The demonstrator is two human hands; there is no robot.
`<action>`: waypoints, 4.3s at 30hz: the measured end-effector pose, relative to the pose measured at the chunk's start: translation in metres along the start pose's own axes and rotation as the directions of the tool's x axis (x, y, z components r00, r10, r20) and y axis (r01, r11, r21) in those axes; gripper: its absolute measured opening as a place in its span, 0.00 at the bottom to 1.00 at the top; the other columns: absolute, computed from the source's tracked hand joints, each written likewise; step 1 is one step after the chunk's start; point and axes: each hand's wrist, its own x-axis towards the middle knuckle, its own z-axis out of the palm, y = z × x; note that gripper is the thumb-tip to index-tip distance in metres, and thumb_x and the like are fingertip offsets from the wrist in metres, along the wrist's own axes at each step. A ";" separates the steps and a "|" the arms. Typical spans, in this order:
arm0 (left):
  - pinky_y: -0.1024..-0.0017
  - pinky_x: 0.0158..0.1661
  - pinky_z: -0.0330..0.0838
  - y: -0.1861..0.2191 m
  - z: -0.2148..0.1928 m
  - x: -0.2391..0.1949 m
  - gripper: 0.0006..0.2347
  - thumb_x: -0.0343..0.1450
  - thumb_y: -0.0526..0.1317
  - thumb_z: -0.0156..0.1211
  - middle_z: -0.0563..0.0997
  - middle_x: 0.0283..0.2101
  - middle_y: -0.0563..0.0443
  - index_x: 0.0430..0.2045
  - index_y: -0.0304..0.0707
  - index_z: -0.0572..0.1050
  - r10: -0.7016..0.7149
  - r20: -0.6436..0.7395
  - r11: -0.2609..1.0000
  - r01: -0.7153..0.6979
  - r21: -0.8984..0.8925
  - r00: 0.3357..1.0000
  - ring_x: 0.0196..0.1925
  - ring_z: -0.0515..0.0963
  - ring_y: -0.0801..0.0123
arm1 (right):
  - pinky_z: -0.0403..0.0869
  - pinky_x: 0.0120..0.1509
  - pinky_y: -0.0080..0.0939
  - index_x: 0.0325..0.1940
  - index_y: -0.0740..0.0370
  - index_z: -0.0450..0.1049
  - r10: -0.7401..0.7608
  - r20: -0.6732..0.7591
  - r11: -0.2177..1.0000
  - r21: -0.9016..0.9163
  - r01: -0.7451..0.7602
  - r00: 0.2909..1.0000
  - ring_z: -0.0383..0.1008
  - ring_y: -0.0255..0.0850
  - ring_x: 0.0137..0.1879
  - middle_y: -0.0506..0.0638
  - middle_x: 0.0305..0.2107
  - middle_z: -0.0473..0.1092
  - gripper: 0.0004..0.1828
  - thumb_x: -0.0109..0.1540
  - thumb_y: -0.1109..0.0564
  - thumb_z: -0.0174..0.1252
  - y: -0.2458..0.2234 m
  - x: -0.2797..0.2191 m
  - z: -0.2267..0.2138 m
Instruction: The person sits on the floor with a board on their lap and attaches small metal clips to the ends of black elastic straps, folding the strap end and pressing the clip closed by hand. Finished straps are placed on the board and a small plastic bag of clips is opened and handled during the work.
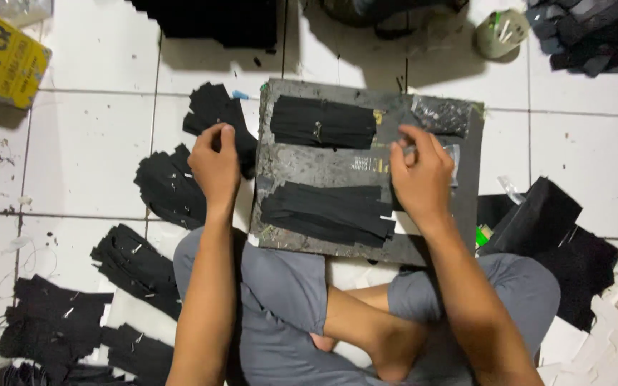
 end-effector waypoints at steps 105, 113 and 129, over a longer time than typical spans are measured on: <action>0.57 0.43 0.74 0.124 0.069 -0.214 0.17 0.78 0.45 0.45 0.83 0.35 0.33 0.56 0.37 0.72 0.354 0.778 0.843 0.183 -0.505 0.519 0.41 0.79 0.58 | 0.75 0.44 0.54 0.42 0.47 0.83 0.616 -0.134 0.675 -0.417 -0.608 0.776 0.77 0.55 0.41 0.51 0.33 0.76 0.11 0.61 0.49 0.57 0.237 -0.108 -0.156; 0.57 0.37 0.72 0.130 0.056 -0.211 0.13 0.78 0.44 0.47 0.80 0.29 0.36 0.49 0.38 0.75 0.385 0.779 0.862 0.108 -0.495 0.494 0.36 0.76 0.62 | 0.70 0.54 0.51 0.53 0.66 0.80 0.335 -0.044 0.940 0.092 -0.330 0.941 0.73 0.54 0.48 0.61 0.41 0.74 0.15 0.64 0.58 0.63 0.128 -0.064 -0.147; 0.53 0.48 0.76 0.115 0.024 -0.190 0.13 0.79 0.44 0.47 0.86 0.46 0.42 0.55 0.46 0.74 0.545 0.616 0.797 -0.123 -0.592 0.569 0.50 0.83 0.42 | 0.75 0.44 0.40 0.43 0.58 0.84 0.092 0.175 0.847 0.504 -0.169 0.980 0.78 0.40 0.35 0.49 0.28 0.78 0.06 0.63 0.62 0.65 -0.018 -0.084 -0.102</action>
